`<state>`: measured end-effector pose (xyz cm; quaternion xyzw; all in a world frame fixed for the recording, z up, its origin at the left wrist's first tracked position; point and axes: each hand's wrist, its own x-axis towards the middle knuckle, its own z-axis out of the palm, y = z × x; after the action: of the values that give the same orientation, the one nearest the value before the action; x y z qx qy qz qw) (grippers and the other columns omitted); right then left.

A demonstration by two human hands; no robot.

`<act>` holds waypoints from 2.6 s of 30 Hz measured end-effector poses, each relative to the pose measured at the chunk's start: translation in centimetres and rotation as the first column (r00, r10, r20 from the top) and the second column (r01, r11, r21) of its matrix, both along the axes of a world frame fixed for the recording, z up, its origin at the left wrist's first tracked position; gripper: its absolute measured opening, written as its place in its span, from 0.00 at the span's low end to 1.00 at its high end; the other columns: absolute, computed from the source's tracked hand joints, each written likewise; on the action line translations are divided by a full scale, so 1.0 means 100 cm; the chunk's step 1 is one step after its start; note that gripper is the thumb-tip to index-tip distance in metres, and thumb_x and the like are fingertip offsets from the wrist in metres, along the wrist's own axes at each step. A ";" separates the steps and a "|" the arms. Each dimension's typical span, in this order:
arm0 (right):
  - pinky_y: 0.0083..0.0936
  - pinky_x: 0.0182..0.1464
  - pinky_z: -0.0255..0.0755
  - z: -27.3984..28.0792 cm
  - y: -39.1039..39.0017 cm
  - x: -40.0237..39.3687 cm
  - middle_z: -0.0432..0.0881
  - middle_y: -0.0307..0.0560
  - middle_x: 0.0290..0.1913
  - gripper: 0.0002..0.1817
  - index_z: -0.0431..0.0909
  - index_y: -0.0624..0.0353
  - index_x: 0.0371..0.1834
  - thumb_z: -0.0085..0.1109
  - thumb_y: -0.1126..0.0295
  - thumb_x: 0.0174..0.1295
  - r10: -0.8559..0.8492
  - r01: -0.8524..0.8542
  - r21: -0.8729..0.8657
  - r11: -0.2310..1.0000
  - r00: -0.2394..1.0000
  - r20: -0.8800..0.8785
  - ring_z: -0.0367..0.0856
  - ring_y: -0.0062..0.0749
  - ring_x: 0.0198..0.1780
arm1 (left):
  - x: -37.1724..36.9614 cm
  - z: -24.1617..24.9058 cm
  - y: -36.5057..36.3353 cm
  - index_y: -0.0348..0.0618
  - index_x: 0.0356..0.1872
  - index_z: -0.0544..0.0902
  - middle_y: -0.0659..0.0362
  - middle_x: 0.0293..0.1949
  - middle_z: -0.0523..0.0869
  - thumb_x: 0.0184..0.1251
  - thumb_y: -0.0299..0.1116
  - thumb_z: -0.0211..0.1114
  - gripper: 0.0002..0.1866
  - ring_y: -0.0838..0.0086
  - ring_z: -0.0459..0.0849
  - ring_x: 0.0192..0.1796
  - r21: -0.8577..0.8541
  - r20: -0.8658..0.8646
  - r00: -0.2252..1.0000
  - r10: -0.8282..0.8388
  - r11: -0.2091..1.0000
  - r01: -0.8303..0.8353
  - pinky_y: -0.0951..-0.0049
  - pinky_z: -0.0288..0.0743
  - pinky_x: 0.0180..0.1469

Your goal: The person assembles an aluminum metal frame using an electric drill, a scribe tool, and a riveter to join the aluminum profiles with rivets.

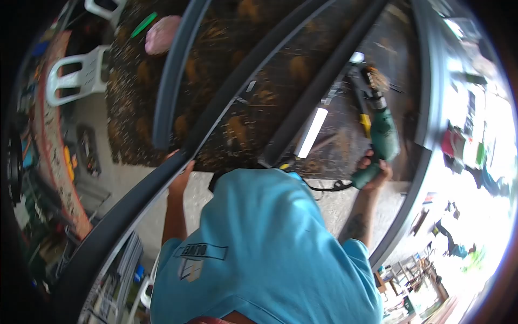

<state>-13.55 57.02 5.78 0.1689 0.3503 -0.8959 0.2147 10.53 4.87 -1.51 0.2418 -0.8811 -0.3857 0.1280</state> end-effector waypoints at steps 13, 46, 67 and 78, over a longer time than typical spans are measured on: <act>0.38 0.47 0.81 -0.101 0.061 0.060 0.81 0.56 0.49 0.28 0.69 0.70 0.58 0.59 0.73 0.52 -0.453 0.456 -0.403 0.794 0.885 0.107 0.83 0.41 0.43 | 0.002 -0.005 0.014 0.36 0.53 0.75 0.51 0.47 0.81 0.50 0.28 0.75 0.27 0.63 0.81 0.50 -0.106 -0.008 0.999 0.041 0.994 -0.041 0.64 0.73 0.56; 0.42 0.63 0.62 -0.052 -0.042 -0.050 0.76 0.45 0.59 0.08 0.86 0.50 0.34 0.59 0.72 0.54 0.374 0.479 0.819 -0.318 0.857 -0.356 0.68 0.48 0.63 | 0.003 -0.014 0.023 0.31 0.66 0.64 0.48 0.51 0.78 0.46 0.33 0.79 0.45 0.54 0.76 0.57 -0.208 -0.054 0.990 0.131 0.968 -0.140 0.57 0.65 0.64; 0.45 0.45 0.70 -0.103 -0.027 -0.098 0.81 0.55 0.32 0.07 0.80 0.62 0.29 0.56 0.71 0.55 0.676 0.470 0.871 -0.142 0.689 -0.262 0.78 0.53 0.40 | 0.023 -0.033 0.014 0.40 0.59 0.72 0.44 0.49 0.80 0.42 0.47 0.78 0.41 0.47 0.78 0.54 -0.242 -0.066 0.970 0.235 0.939 -0.244 0.51 0.71 0.57; 0.18 0.34 0.62 0.069 -0.066 -0.028 0.73 0.33 0.27 0.05 0.76 0.65 0.32 0.55 0.76 0.65 0.513 0.224 0.797 0.561 0.661 -0.547 0.66 0.16 0.30 | 0.029 0.007 0.033 0.36 0.68 0.61 0.43 0.59 0.73 0.41 0.50 0.79 0.53 0.48 0.71 0.62 -0.180 0.018 0.948 0.318 0.934 -0.310 0.52 0.65 0.65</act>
<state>-16.39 50.41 12.71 -0.1599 0.7891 -0.5922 0.0331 13.42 8.17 -0.83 0.3762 -0.8644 -0.2756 0.1878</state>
